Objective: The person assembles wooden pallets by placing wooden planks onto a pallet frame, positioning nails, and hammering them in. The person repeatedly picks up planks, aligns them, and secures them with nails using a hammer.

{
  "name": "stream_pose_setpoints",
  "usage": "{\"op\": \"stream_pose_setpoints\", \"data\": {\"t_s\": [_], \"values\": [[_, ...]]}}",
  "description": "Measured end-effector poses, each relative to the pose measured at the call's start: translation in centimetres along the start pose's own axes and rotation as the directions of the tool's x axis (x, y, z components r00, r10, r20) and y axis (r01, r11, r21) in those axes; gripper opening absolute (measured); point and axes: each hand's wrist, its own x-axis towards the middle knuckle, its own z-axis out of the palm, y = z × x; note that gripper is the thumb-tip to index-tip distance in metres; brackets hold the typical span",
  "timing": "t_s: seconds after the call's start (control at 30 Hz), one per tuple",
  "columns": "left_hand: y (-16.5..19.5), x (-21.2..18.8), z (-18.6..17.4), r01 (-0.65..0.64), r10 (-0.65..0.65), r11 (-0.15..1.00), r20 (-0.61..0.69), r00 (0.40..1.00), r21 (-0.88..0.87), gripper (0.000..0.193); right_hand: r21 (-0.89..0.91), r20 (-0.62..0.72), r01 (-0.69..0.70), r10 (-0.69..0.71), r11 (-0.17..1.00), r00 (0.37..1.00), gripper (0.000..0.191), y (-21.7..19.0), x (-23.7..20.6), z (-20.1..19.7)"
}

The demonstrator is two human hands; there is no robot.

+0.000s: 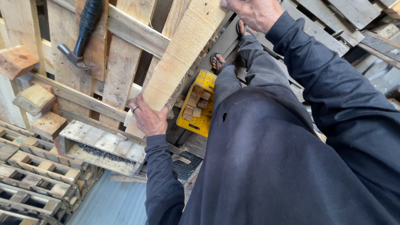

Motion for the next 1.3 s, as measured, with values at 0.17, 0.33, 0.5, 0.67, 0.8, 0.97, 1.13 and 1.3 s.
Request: {"op": "stream_pose_setpoints", "data": {"t_s": [0.17,0.33,0.5,0.67,0.8,0.97,1.13,1.3], "values": [[1.0,-0.2,0.0,0.002,-0.001,0.999,0.017,1.0,-0.035,0.097,0.066,0.012,-0.02,0.019,0.998,1.0,0.024,-1.4,0.0,-0.9],[4.6,1.0,-2.3,-0.012,0.012,1.0,-0.053,0.999,-0.009,0.13,0.367,0.017,-0.24,0.251,0.899,0.968,0.023,-3.5,0.0,-1.8],[15.0,5.2,-2.8,-0.379,0.337,0.908,-0.225,0.914,-0.181,0.114,0.305,-0.036,0.142,-0.138,0.942,0.99,0.056,-3.6,-0.5,-5.5],[23.4,9.8,0.1,-0.445,0.41,0.878,-0.204,0.889,-0.175,0.113,-0.061,0.104,0.339,-0.332,0.939,0.938,0.099,-2.5,2.4,-7.6],[24.2,12.3,2.8,-0.478,0.441,0.865,-0.224,0.869,-0.151,0.1,-0.311,0.173,0.294,-0.25,0.904,0.953,0.098,-1.5,6.0,-4.1],[23.6,13.1,5.3,-0.523,0.493,0.849,-0.245,0.835,-0.074,0.1,-0.304,0.134,0.315,-0.287,0.899,0.948,0.081,1.2,7.2,-2.9],[22.0,12.5,4.7,-0.576,0.532,0.814,-0.306,0.79,-0.071,0.098,-0.301,0.151,0.35,-0.318,0.887,0.936,0.083,-0.7,6.5,-2.8],[20.7,12.1,4.7,-0.542,0.493,0.84,-0.366,0.789,-0.037,0.086,-0.333,0.212,0.335,-0.276,0.881,0.937,0.087,-3.0,5.9,-2.4]]}}
